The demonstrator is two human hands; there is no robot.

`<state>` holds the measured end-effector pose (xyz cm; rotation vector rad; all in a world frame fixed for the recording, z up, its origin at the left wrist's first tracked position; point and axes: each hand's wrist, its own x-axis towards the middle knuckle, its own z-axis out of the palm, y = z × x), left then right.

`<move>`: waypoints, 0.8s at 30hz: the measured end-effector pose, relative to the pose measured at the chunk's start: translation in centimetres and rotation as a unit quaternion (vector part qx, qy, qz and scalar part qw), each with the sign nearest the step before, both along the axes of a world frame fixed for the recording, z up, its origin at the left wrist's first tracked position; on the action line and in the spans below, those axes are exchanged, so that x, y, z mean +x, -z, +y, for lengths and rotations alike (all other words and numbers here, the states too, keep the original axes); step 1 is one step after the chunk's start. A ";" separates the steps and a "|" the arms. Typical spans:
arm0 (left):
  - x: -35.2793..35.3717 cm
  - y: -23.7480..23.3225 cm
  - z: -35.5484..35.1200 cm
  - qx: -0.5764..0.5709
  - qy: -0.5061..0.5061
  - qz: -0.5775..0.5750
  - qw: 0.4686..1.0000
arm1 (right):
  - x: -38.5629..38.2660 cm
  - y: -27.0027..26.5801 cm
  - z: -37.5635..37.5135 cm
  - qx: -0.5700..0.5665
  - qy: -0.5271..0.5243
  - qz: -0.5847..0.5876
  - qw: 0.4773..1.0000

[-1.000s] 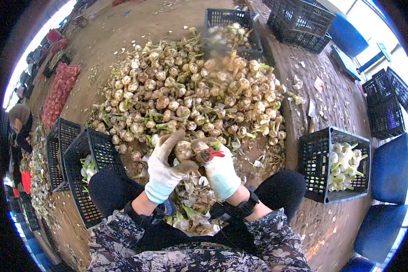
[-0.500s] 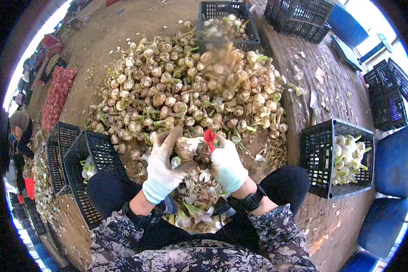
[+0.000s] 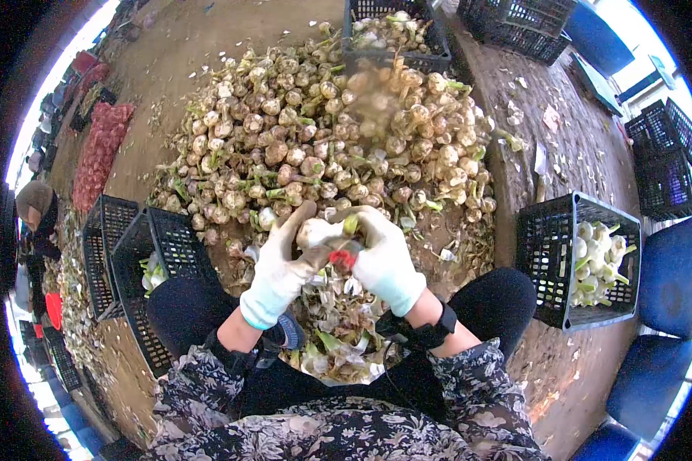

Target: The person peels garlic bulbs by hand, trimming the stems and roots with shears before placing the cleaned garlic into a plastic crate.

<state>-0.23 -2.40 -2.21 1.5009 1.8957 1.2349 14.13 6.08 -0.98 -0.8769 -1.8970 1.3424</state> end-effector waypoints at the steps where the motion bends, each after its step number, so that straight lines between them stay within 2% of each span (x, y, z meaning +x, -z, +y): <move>1: 0.0 -1.3 0.0 0.016 0.022 -0.047 0.999 | 0.0 -0.5 0.0 0.049 -0.012 0.025 0.998; 2: 0.0 -2.3 -0.1 0.016 0.019 -0.047 0.999 | -0.1 -0.8 0.0 0.097 -0.026 0.050 0.994; 3: -0.1 -3.2 -0.2 -0.031 0.046 -0.302 0.952 | 0.3 -0.8 0.3 0.032 -0.047 0.057 0.997; 4: -0.3 -3.6 -0.2 -0.077 0.071 -0.536 0.838 | 0.9 -1.2 0.7 -0.033 -0.067 0.064 0.995; 5: -1.0 -3.1 -0.3 -0.081 0.068 -0.566 0.818 | 2.1 -2.2 1.1 -0.350 -0.084 0.084 0.929; 6: -1.4 -3.8 -0.5 -0.073 0.131 -0.651 0.744 | 1.5 -3.1 -0.2 -0.435 -0.065 0.284 0.852; 8: -1.4 -3.7 -0.1 -0.071 0.060 -0.681 0.726 | 1.2 -2.1 0.1 -0.405 -0.098 0.279 0.865; 10: -0.9 -2.9 0.2 -0.037 0.019 -0.607 0.794 | 0.3 -1.4 0.5 -0.401 -0.101 0.281 0.866; 11: -0.7 -2.2 0.0 -0.004 0.019 -0.510 0.860 | 1.0 -1.8 -0.3 -0.337 -0.034 0.151 0.929; 12: -0.3 -2.2 -0.2 -0.026 0.031 -0.417 0.908 | 0.7 -2.1 -0.7 -0.344 -0.045 0.185 0.919; 14: -0.4 -2.2 -0.4 -0.031 0.055 -0.346 0.936 | 1.8 -0.9 -0.1 -0.293 -0.105 0.228 0.922; 15: -0.5 -2.4 -0.6 -0.033 0.053 -0.347 0.936 | 1.7 0.5 0.8 -0.304 -0.027 0.208 0.929; 16: -0.9 -2.9 -0.7 -0.081 0.049 -0.459 0.883 | 1.1 0.8 2.0 -0.310 0.053 0.188 0.930; 17: -1.3 -3.2 -0.6 -0.126 0.046 -0.562 0.816 | 1.2 0.3 3.3 -0.298 0.099 0.291 0.904; 18: -1.5 -3.2 -0.7 -0.109 0.055 -0.586 0.801 | 2.6 0.0 3.9 -0.225 0.109 0.172 0.953; 20: -1.8 -2.7 -0.7 -0.085 0.096 -0.589 0.798 | 2.4 2.0 3.6 -0.155 0.047 -0.021 0.987; 21: -1.9 -2.8 -0.7 -0.085 0.095 -0.590 0.798 | 2.4 2.4 2.3 0.127 -0.061 -0.114 0.983; 22: -2.0 -3.0 -0.7 -0.088 0.094 -0.572 0.810 | 2.0 3.9 1.2 0.292 -0.090 -0.193 0.932; 24: -2.0 -2.8 -0.9 -0.098 0.092 -0.556 0.821 | 2.8 4.8 1.4 0.087 -0.175 -0.352 0.915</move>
